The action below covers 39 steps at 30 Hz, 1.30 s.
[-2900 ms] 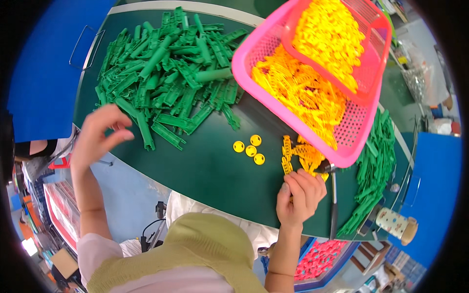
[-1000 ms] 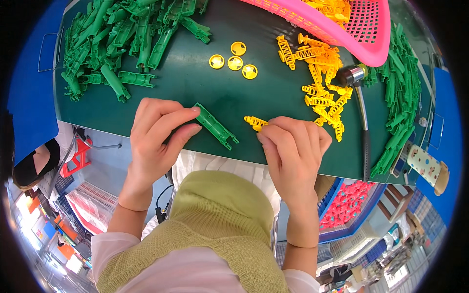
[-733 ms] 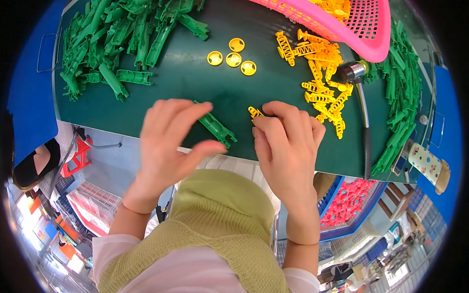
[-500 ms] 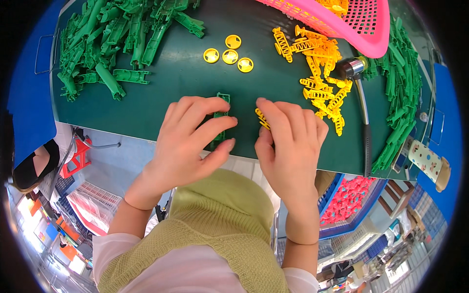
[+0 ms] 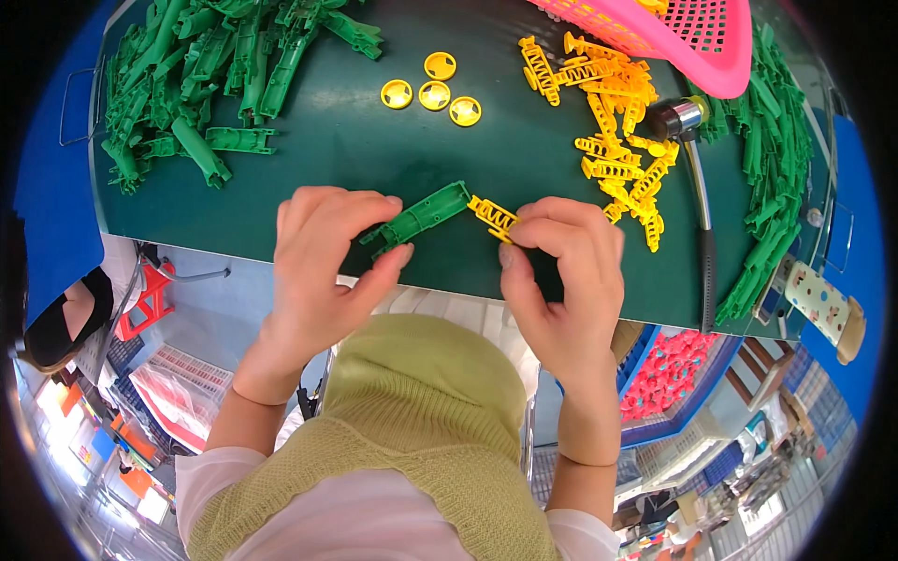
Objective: Assembling plastic toy fish by snapping yellow parts onto green bodies.
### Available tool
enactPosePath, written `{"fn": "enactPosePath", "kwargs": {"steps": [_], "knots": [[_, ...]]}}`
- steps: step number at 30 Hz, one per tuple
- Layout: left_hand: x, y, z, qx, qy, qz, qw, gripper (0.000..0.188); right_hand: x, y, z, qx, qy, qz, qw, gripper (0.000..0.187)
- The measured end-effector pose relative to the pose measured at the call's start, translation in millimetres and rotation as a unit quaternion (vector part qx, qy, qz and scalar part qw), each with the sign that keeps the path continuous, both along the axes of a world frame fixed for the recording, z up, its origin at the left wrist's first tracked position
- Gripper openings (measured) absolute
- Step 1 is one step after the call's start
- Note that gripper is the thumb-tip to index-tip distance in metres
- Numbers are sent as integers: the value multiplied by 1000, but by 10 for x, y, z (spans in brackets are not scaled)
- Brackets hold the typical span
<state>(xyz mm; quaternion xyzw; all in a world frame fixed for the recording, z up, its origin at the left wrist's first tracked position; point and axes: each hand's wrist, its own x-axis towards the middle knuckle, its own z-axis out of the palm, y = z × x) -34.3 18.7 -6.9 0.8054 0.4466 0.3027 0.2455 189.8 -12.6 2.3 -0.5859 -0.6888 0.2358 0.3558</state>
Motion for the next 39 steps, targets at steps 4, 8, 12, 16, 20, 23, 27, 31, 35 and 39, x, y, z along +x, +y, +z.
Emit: {"fn": "enactPosePath", "kwargs": {"steps": [4, 8, 12, 16, 20, 23, 27, 31, 35, 39], "knots": [[-87, 66, 10, 13, 8, 31, 999, 41, 10, 18, 51, 8, -143, 6, 990, 31], [-119, 111, 91, 4, -2, 45, 999, 44, -21, 31, 25, 26, -192, 25, 981, 33], [-209, 93, -5, -9, -12, 28, 999, 45, -62, 60, 56, 45, -116, -37, 992, 35], [-121, 86, -52, -43, -61, 1, 997, 43, -305, 174, 130, 24, -59, 68, 996, 37], [-122, 111, -72, -32, -59, -3, 998, 41, -349, 238, 86, 7, -96, 113, 989, 31], [-126, 118, -81, -20, -60, -9, 998, 40, -353, 246, 98, 2, -108, 107, 988, 30], [-107, 111, -94, -20, -66, -2, 998, 38, -356, 262, 122, -4, -115, 112, 987, 30], [-114, 117, -106, 6, -50, -15, 999, 32, -387, 284, 182, -15, -127, 121, 984, 29], [-103, 87, -135, 39, -27, -22, 999, 26, -382, 295, 194, -29, -129, 123, 984, 28], [-95, 84, -153, 75, -4, -37, 996, 30, -357, 286, 162, -32, -108, 109, 988, 27]]}}
